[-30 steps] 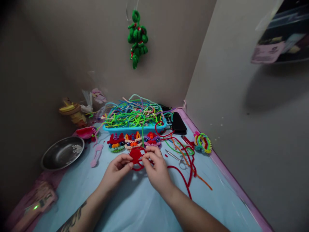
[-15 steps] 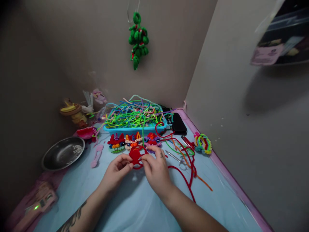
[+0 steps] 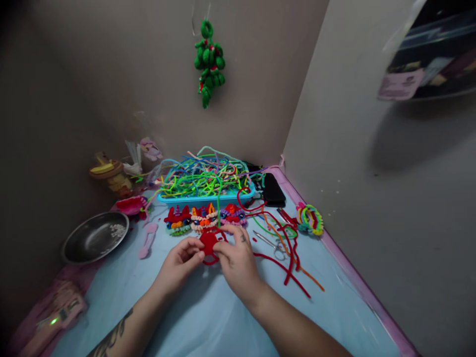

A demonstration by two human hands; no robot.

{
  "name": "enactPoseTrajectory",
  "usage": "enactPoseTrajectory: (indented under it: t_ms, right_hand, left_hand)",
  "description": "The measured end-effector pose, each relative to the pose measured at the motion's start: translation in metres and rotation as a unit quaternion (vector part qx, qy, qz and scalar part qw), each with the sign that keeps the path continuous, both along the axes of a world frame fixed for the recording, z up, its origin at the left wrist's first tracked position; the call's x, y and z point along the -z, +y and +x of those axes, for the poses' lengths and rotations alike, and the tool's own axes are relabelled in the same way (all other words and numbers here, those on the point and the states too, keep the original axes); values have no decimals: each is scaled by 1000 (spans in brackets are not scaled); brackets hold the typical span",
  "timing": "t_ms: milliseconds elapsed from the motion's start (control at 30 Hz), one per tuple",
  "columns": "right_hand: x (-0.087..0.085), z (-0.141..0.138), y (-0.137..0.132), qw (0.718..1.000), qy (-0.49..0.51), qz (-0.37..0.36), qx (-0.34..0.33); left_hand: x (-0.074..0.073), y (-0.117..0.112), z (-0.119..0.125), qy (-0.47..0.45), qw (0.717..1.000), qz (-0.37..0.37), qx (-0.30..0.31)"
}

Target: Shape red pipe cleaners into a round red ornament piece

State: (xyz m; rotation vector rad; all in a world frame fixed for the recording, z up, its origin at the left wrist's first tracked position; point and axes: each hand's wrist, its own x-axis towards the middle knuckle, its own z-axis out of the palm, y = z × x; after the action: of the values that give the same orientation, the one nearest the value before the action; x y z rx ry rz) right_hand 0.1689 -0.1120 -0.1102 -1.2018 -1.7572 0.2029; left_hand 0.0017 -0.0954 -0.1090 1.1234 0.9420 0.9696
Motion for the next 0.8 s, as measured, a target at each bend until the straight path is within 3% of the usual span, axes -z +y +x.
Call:
enactPoseTrajectory:
  t_ms: [433,633,800]
  right_hand:
    - [-4,0,-3,1000,4,-11,14]
    - [0,0,-1,998,40,-51,-9]
    - [-5,2,0,1000,-11,-25,-12]
  left_hand:
    - [1,-2,0,31,999,19,-14]
    - [0,-1,1,23,1000,14,-7]
    - [-2,-2,1,20,999,17,-25]
